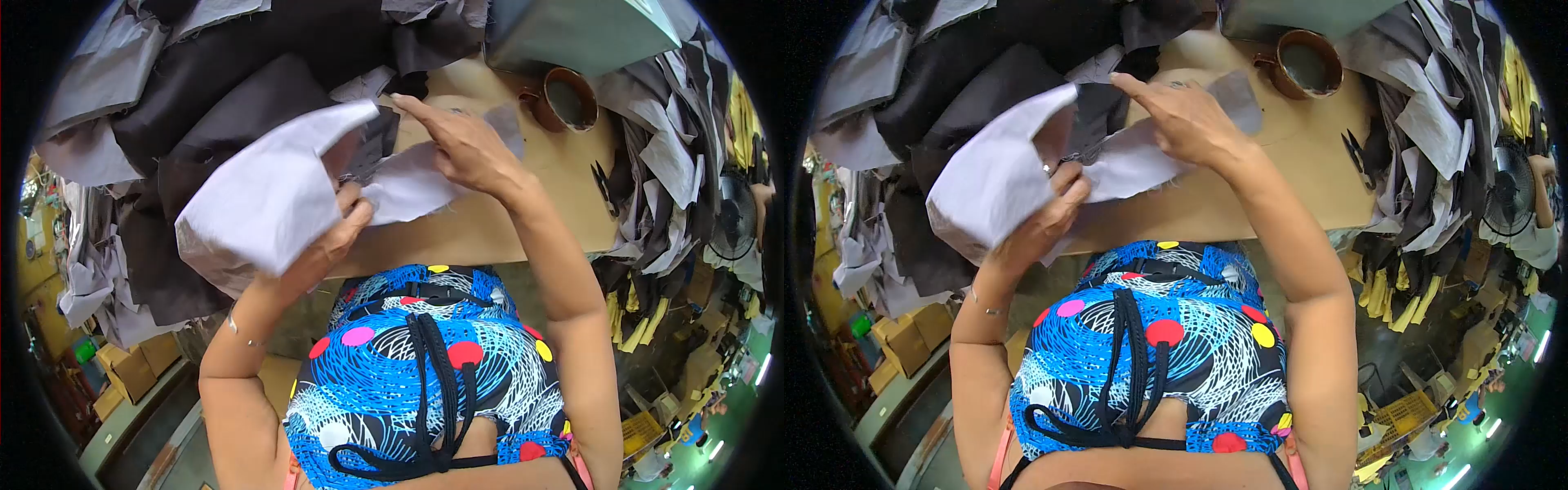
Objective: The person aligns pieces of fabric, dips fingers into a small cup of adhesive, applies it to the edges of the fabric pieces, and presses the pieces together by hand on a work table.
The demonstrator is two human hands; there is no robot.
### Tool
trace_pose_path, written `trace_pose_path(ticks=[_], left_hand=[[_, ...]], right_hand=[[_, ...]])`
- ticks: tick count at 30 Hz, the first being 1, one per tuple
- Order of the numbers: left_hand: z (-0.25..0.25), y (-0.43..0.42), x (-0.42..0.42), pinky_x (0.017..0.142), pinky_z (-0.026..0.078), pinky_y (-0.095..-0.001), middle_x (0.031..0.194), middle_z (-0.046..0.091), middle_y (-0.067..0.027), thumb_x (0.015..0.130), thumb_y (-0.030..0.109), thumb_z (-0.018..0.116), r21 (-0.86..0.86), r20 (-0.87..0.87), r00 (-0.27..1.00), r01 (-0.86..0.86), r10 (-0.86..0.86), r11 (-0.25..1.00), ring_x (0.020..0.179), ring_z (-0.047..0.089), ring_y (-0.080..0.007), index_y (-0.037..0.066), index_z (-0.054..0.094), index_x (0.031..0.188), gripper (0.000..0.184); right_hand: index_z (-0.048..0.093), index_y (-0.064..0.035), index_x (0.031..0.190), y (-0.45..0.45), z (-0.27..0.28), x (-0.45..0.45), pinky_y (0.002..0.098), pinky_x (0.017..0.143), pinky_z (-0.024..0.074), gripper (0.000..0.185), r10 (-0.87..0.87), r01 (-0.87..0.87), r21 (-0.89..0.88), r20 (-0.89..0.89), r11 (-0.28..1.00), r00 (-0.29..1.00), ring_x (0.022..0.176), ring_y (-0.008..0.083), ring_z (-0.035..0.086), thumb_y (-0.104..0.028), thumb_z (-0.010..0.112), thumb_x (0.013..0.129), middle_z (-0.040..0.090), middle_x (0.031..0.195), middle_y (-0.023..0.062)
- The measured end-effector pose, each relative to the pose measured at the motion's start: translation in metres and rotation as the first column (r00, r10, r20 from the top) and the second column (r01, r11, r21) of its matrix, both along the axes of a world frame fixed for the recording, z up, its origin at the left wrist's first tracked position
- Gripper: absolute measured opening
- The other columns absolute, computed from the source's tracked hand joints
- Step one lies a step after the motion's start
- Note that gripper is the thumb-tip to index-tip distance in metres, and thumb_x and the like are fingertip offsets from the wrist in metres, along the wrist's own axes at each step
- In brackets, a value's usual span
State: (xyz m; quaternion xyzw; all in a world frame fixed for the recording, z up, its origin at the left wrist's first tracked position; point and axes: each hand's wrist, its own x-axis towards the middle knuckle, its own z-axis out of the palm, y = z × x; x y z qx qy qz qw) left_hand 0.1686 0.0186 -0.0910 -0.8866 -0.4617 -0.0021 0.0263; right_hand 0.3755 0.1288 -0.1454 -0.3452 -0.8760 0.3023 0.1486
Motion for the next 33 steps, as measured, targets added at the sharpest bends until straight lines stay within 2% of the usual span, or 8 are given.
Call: trace_pose_path(ticks=[4,9,14,18,22,24,26,33], left_hand=[[-0.002,-0.018,-0.005,0.077,0.043,-0.0418,0.086,0.061,-0.0107,0.071,0.022,0.063,-0.281,0.308,0.928,-0.123,0.211,0.952,0.087,0.056,-0.0306,0.009,0.061,0.097,0.029],[-0.009,-0.018,-0.011,0.071,0.044,-0.0403,0.093,0.06,-0.0128,0.076,0.024,0.059,-0.33,0.381,0.902,-0.071,0.201,0.941,0.087,0.057,-0.029,0.008,0.057,0.106,0.034],[-0.035,-0.04,-0.042,0.071,0.047,-0.033,0.106,0.059,-0.0109,0.09,0.019,0.046,-0.206,0.321,0.847,-0.375,0.424,0.904,0.078,0.059,-0.0216,0.004,0.051,0.12,0.034],[-0.003,-0.025,-0.041,0.062,0.046,-0.0265,0.113,0.056,-0.0128,0.093,0.028,0.044,-0.779,0.522,0.376,-0.155,0.766,0.607,0.068,0.056,-0.0124,0.001,0.048,0.122,0.04],[0.027,-0.001,0.007,0.076,0.048,-0.0281,0.114,0.056,-0.0134,0.087,0.008,0.049,-0.587,0.712,-0.309,0.232,0.631,0.776,0.08,0.059,-0.0198,0.001,0.052,0.115,0.029],[0.019,0.013,0.013,0.085,0.045,-0.0337,0.115,0.056,-0.0154,0.081,0.004,0.052,-0.448,0.802,0.459,0.039,0.382,0.893,0.093,0.057,-0.0286,0.002,0.052,0.113,0.032],[0.006,0.022,0.006,0.099,0.034,-0.0403,0.123,0.048,-0.0179,0.073,0.001,0.056,-0.281,0.265,0.946,-0.109,0.186,0.954,0.118,0.041,-0.038,0.004,0.05,0.114,0.041],[-0.032,-0.02,-0.07,0.092,0.037,-0.0355,0.106,0.05,-0.0185,0.063,-0.007,0.051,-0.479,0.297,0.666,-0.516,0.685,0.71,0.105,0.048,-0.0327,-0.002,0.045,0.111,0.049]], right_hand=[[0.034,-0.0116,0.134,-0.014,-0.008,0.022,0.0448,0.074,0.0476,0.071,-0.031,0.031,-0.01,-0.081,0.999,0.996,0.086,0.0405,0.056,0.009,0.048,0.067,0.06,0.099,0.0198],[0.035,-0.0106,0.134,-0.034,-0.004,0.026,0.0458,0.077,0.0466,0.069,-0.081,0.075,-0.087,-0.07,0.993,0.994,0.09,0.0406,0.056,0.009,0.046,0.069,0.058,0.105,0.0234],[0.033,-0.0095,0.135,-0.049,0.019,0.032,0.0454,0.075,0.047,0.07,-0.144,0.139,-0.042,-0.172,0.989,0.975,0.086,0.0408,0.057,0.009,0.047,0.069,0.058,0.1,0.024],[0.035,-0.0106,0.136,-0.055,0.027,0.033,0.0388,0.063,0.0451,0.076,-0.161,0.167,0.016,-0.197,0.986,0.967,0.066,0.0293,0.053,0.012,0.05,0.065,0.051,0.075,0.0137],[0.036,-0.0086,0.135,-0.064,0.044,0.03,0.0411,0.066,0.0468,0.071,-0.113,0.117,0.019,-0.156,0.993,0.981,0.071,0.0343,0.057,0.01,0.049,0.067,0.058,0.085,0.018],[0.036,-0.0067,0.135,-0.067,0.054,0.031,0.0402,0.065,0.0469,0.072,-0.093,0.103,0.055,-0.162,0.993,0.982,0.07,0.0335,0.057,0.01,0.049,0.066,0.058,0.084,0.0172],[0.035,-0.0048,0.135,-0.07,0.059,0.034,0.0395,0.064,0.0468,0.072,-0.086,0.105,0.1,-0.177,0.99,0.98,0.068,0.0325,0.056,0.01,0.05,0.066,0.058,0.083,0.0166],[0.032,-0.0027,0.136,-0.085,0.045,0.032,0.0363,0.062,0.0471,0.076,-0.033,0.057,0.084,-0.259,0.995,0.965,0.064,0.0283,0.056,0.01,0.054,0.064,0.057,0.082,0.0159]])
